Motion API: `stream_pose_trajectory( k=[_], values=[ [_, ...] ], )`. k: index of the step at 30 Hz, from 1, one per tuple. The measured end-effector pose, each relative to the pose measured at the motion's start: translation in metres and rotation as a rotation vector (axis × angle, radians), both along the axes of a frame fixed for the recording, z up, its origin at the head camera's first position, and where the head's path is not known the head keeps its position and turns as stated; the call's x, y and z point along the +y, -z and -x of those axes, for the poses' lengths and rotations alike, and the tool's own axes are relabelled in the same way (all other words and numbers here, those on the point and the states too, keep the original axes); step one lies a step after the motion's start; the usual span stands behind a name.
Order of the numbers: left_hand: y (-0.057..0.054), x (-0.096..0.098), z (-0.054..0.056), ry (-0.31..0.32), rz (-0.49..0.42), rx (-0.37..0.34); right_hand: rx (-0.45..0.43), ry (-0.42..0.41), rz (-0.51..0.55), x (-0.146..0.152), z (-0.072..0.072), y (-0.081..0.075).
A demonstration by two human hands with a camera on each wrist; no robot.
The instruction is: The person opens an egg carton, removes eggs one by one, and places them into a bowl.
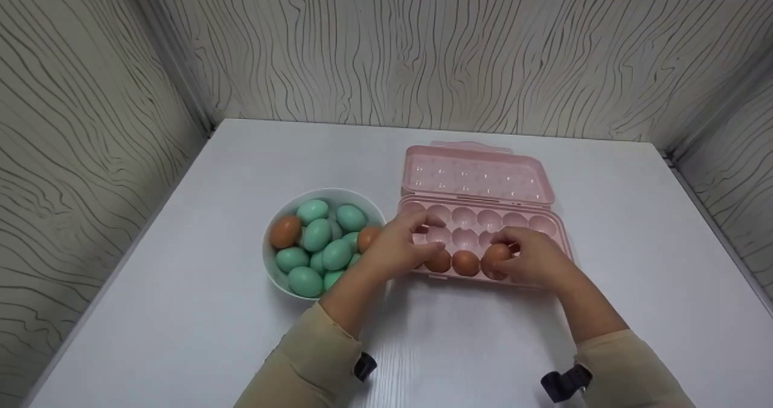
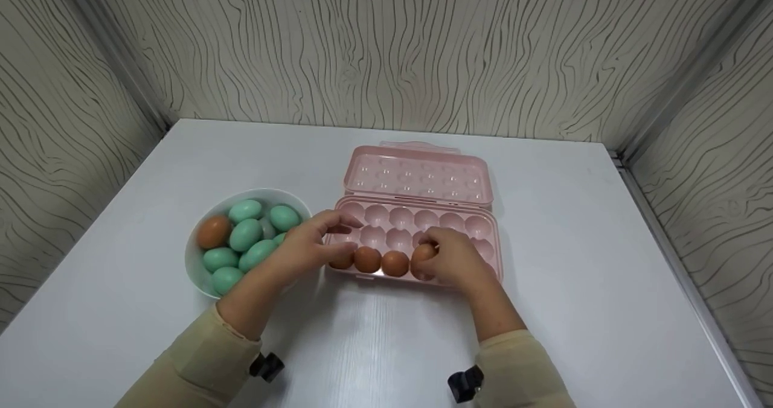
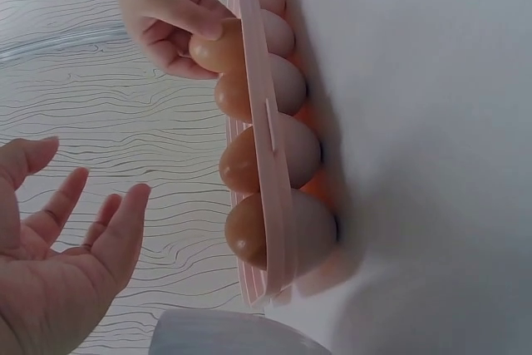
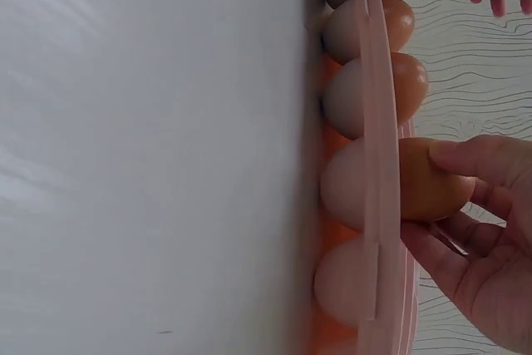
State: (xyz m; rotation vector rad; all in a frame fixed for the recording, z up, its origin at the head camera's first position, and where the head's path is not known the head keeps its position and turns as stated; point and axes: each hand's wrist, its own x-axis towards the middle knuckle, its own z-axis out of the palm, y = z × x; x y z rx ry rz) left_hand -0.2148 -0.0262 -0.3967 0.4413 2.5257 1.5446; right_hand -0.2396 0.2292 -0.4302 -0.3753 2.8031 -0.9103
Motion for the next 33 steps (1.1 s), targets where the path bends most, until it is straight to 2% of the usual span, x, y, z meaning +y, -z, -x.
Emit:
stream_pose_trajectory(
  k=[5, 13, 20, 23, 30, 33],
  values=[
    [0.0, 0.002, -0.001, 0.005, 0.001, -0.018, -0.087, 0.037, 0.124, 0.005, 0.003, -0.011],
    [0.0, 0.005, -0.001, 0.034, 0.002, -0.009, -0.117, 0.025, 0.238, 0.001, 0.004, -0.025],
    [0.0, 0.011, -0.002, 0.036, 0.033, 0.012, -0.132, 0.004, 0.401, -0.014, -0.001, -0.034],
    [0.0, 0.014, -0.002, 0.042, 0.049, 0.028, -0.135, -0.015, 0.43, -0.022, -0.004, -0.036],
    [-0.002, 0.018, -0.002, 0.1, -0.02, 0.061, -0.149, -0.094, 0.537, -0.036, -0.006, -0.038],
    [-0.002, 0.019, -0.002, 0.112, -0.012, 0.093, -0.141, -0.124, 0.57, -0.041, -0.007, -0.038]
  ],
)
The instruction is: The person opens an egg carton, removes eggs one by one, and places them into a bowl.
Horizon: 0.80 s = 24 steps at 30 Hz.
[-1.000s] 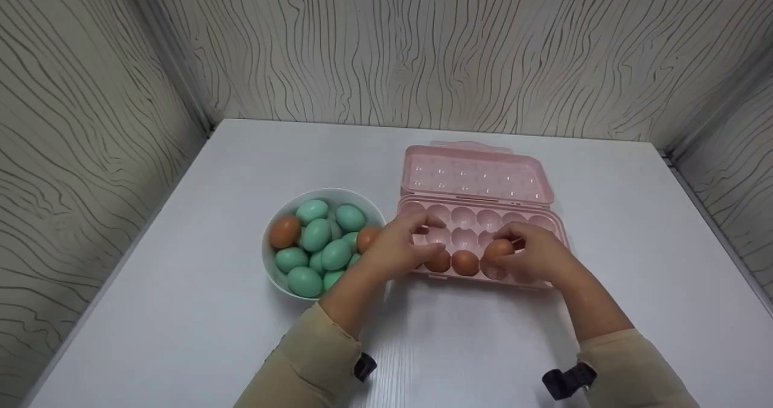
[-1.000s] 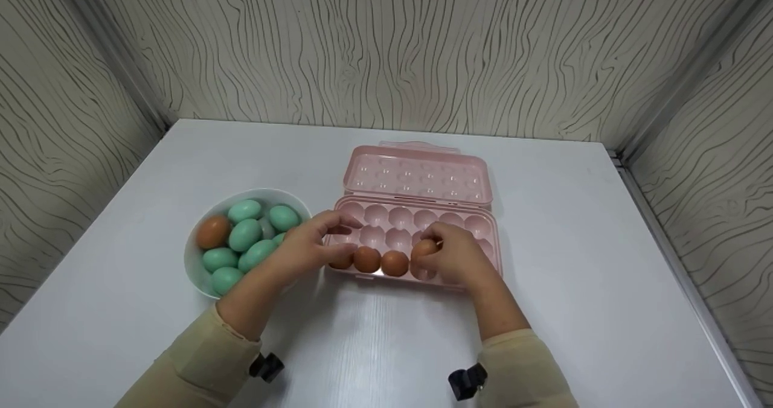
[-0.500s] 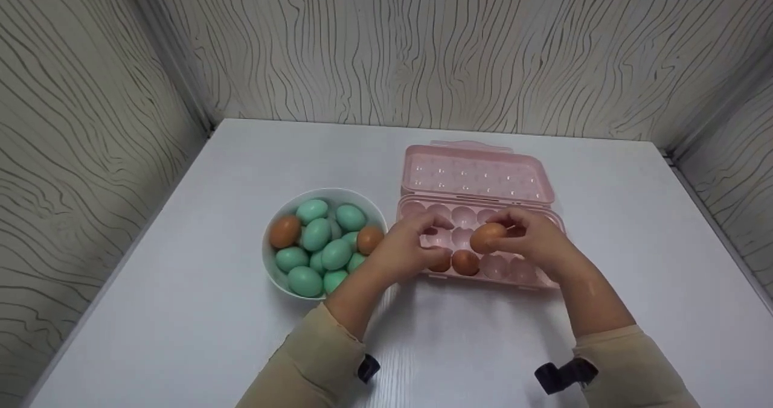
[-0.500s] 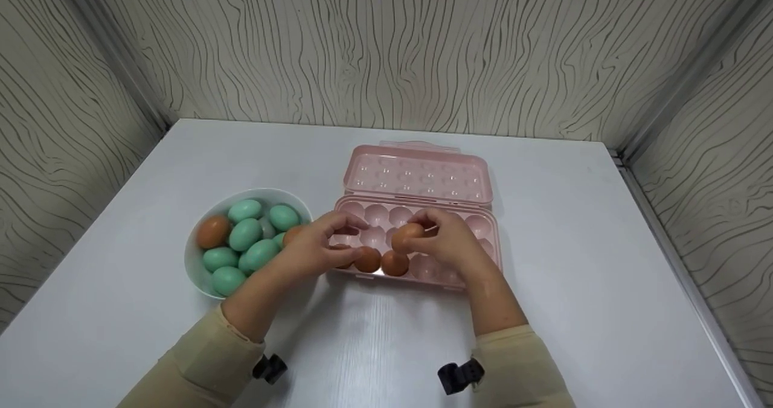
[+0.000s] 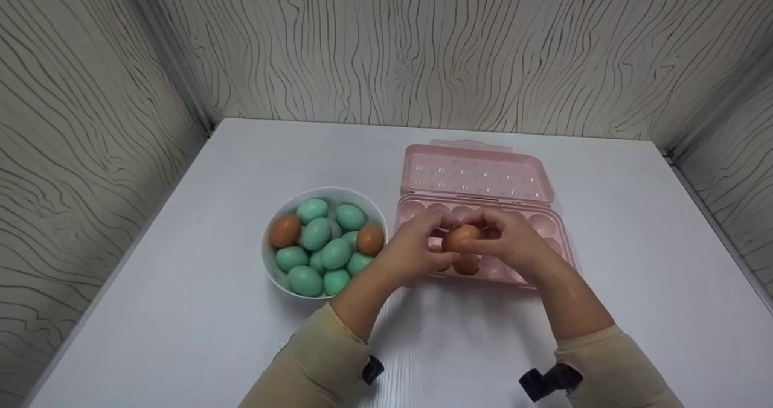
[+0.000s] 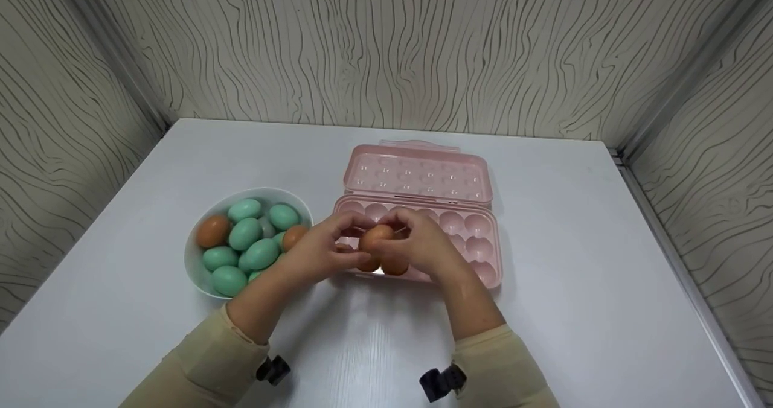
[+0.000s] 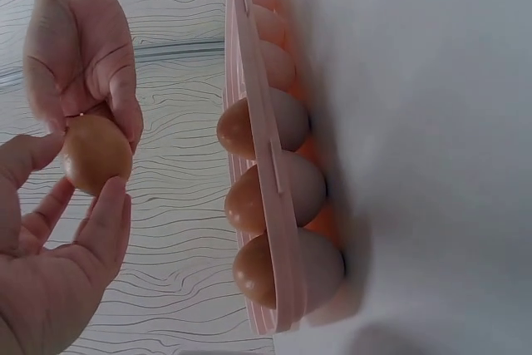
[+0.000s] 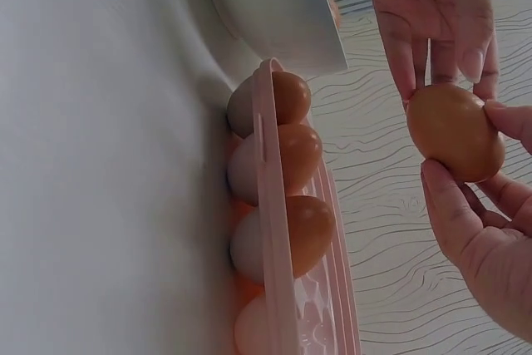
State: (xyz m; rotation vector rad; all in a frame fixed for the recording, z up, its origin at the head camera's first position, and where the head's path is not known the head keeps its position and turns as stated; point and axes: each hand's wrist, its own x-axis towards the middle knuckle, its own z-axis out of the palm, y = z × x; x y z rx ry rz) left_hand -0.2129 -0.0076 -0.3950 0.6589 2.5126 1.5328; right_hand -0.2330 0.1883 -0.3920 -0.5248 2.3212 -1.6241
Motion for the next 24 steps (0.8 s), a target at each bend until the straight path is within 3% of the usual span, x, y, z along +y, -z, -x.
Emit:
stream_pose_trajectory(
  k=[15, 24],
  values=[
    [-0.0027, -0.0006, -0.0022, -0.032, 0.139, 0.062, -0.045, -0.051, 0.023, -0.0096, -0.0049, -0.0025],
    [-0.0089, -0.0039, -0.006, -0.035, 0.174, 0.049, -0.053, -0.063, 0.027, -0.0094, -0.0061, -0.0021]
  ],
)
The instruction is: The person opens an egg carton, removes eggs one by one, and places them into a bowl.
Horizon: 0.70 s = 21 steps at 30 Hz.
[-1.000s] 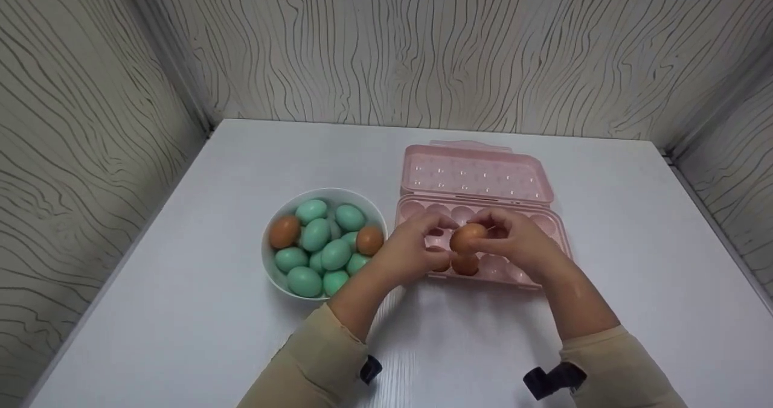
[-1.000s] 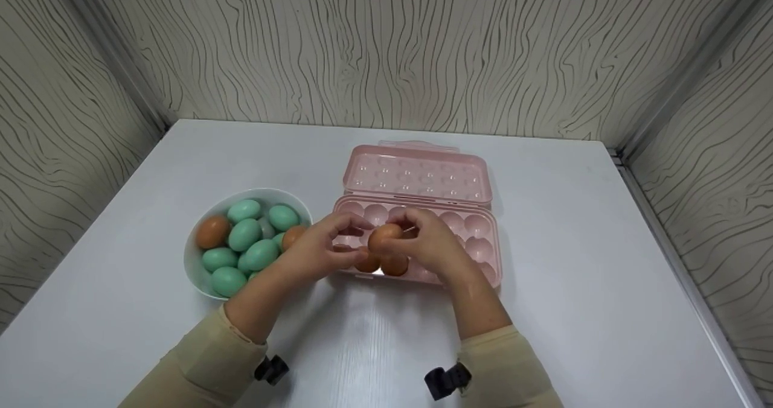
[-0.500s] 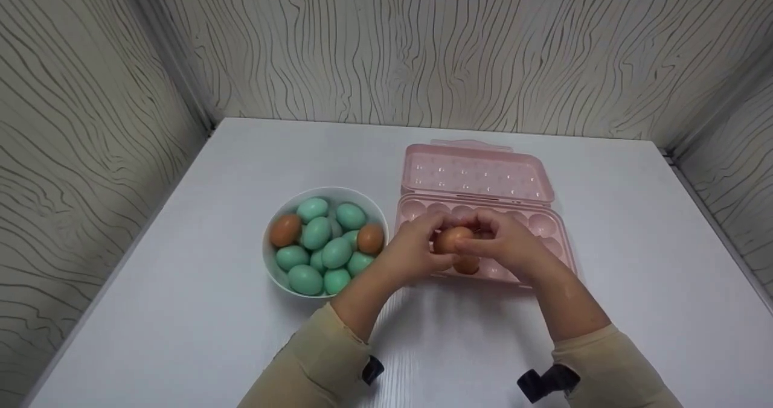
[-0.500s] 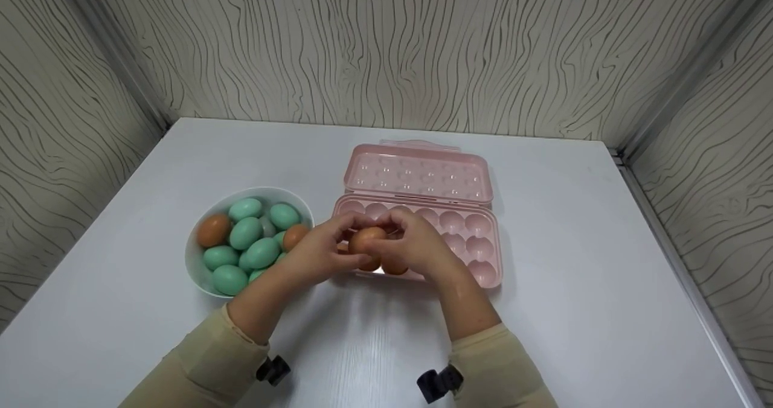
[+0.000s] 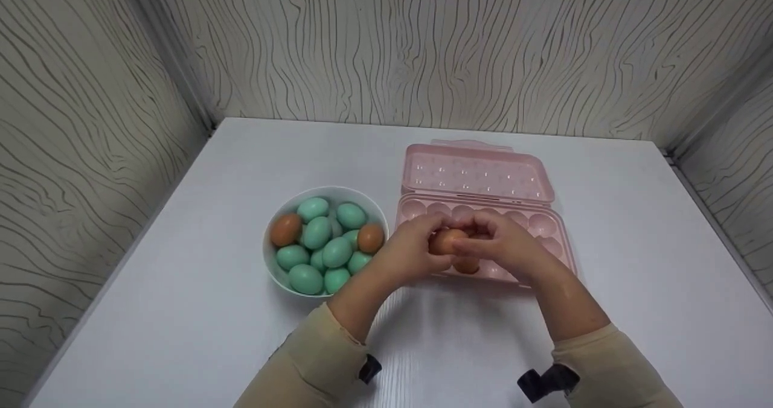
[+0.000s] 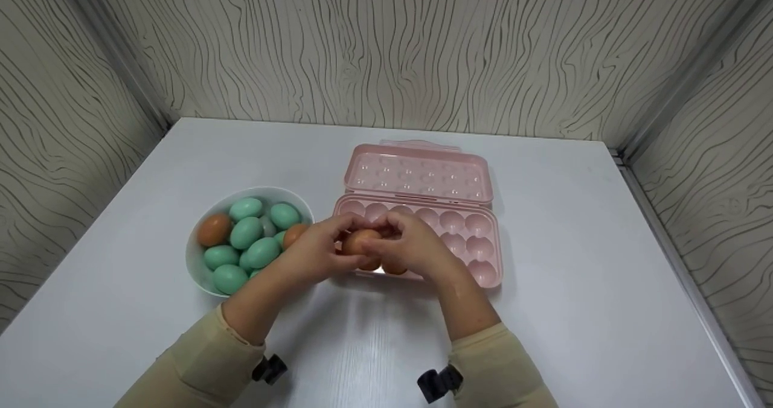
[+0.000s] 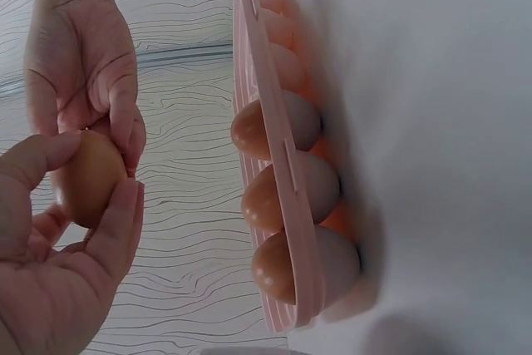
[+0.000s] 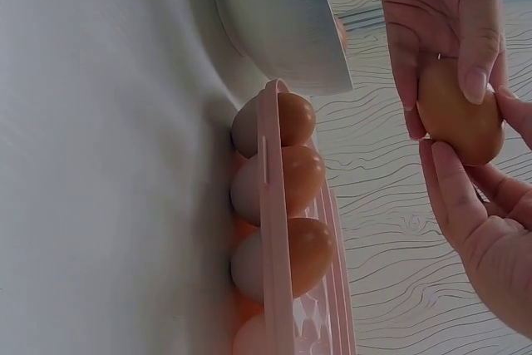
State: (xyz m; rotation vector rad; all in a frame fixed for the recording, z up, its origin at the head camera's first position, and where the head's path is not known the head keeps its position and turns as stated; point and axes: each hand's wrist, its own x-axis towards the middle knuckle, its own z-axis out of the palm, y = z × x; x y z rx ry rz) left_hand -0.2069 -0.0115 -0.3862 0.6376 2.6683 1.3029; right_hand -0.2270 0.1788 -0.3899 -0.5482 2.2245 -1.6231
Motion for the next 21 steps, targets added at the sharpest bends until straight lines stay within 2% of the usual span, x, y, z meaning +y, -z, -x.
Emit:
stream_pose_trajectory(
  k=[3, 8, 14, 21],
  values=[
    [-0.003, -0.004, 0.001, -0.017, 0.008, -0.016, -0.043, 0.005, 0.03, 0.002, 0.0, -0.001],
    [-0.011, -0.018, 0.003, -0.103, 0.033, -0.047, -0.099, 0.026, 0.071, 0.006, 0.002, -0.003],
    [-0.019, -0.041, 0.007, -0.18, 0.0, -0.089, -0.128, 0.061, 0.052, 0.013, 0.005, -0.003],
    [-0.022, -0.068, 0.015, -0.343, 0.1, -0.168, -0.136, 0.087, 0.055, 0.019, 0.01, 0.001]
  ],
)
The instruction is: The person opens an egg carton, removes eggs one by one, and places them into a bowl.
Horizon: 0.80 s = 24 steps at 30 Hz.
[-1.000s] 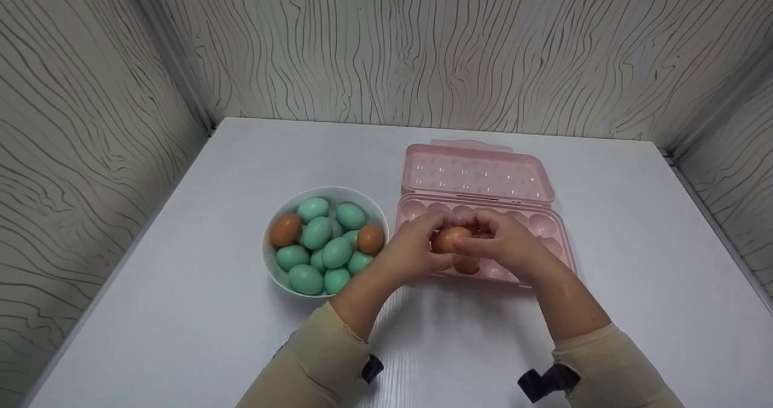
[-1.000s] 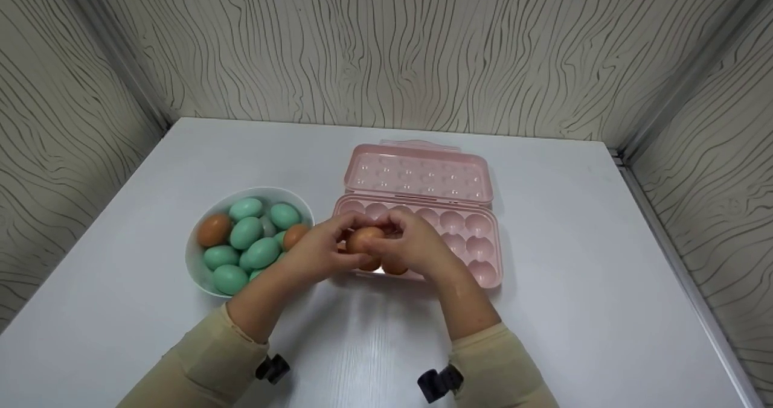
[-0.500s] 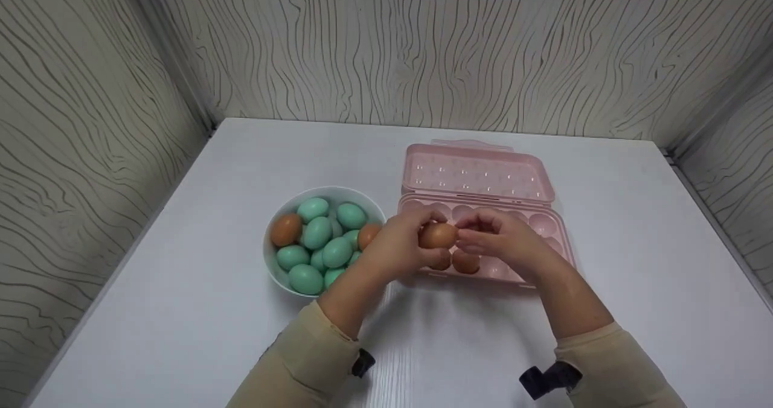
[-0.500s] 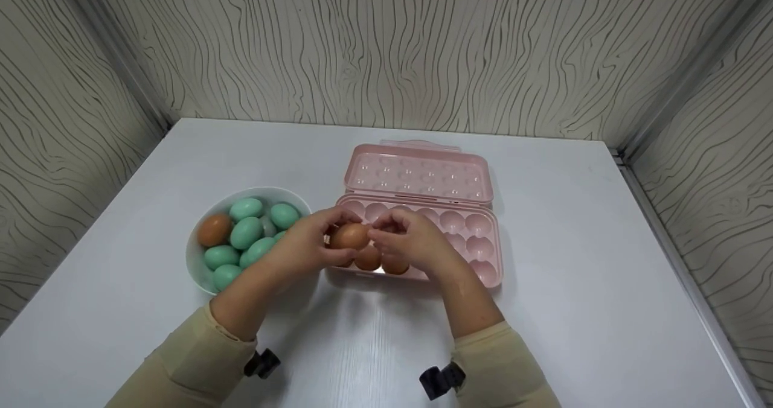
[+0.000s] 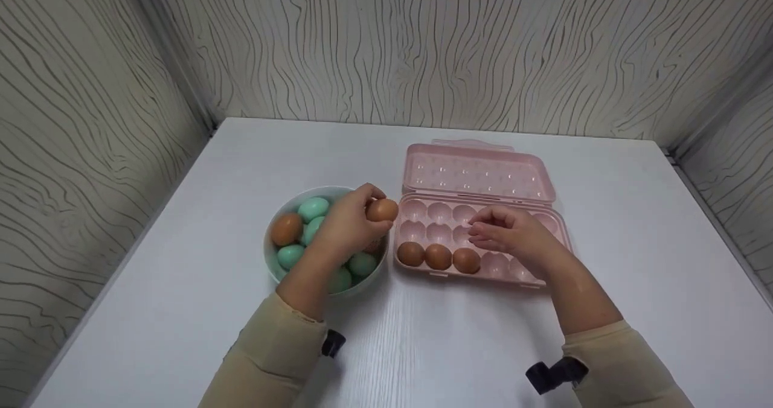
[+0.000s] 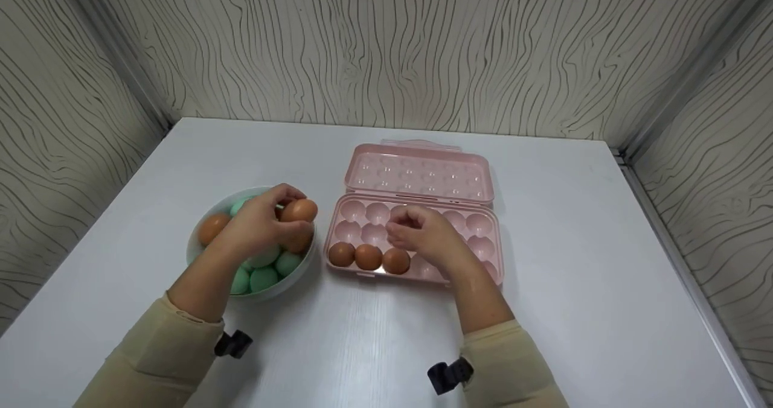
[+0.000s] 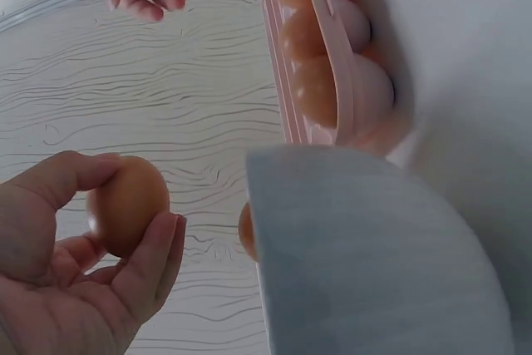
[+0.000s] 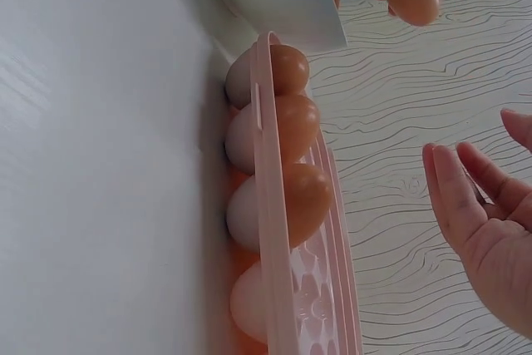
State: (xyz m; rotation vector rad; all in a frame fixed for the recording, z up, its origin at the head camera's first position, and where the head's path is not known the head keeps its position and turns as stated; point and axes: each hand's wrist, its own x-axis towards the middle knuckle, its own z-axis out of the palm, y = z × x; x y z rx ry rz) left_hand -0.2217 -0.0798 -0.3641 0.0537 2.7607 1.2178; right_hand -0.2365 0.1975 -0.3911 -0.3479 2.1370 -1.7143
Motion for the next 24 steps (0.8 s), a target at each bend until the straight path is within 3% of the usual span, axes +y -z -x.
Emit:
stream_pose_trajectory(
  k=[4, 13, 24],
  values=[
    [-0.005, -0.015, 0.006, -0.042, 0.044, -0.063, 0.0, 0.004, -0.006, 0.003, 0.002, 0.003],
    [-0.011, -0.039, 0.011, 0.063, 0.207, -0.091, -0.023, 0.023, -0.032, 0.007, 0.004, 0.003],
    [-0.015, -0.044, 0.023, 0.093, 0.285, -0.197, -0.033, 0.037, -0.056, 0.011, 0.008, 0.007]
  ],
)
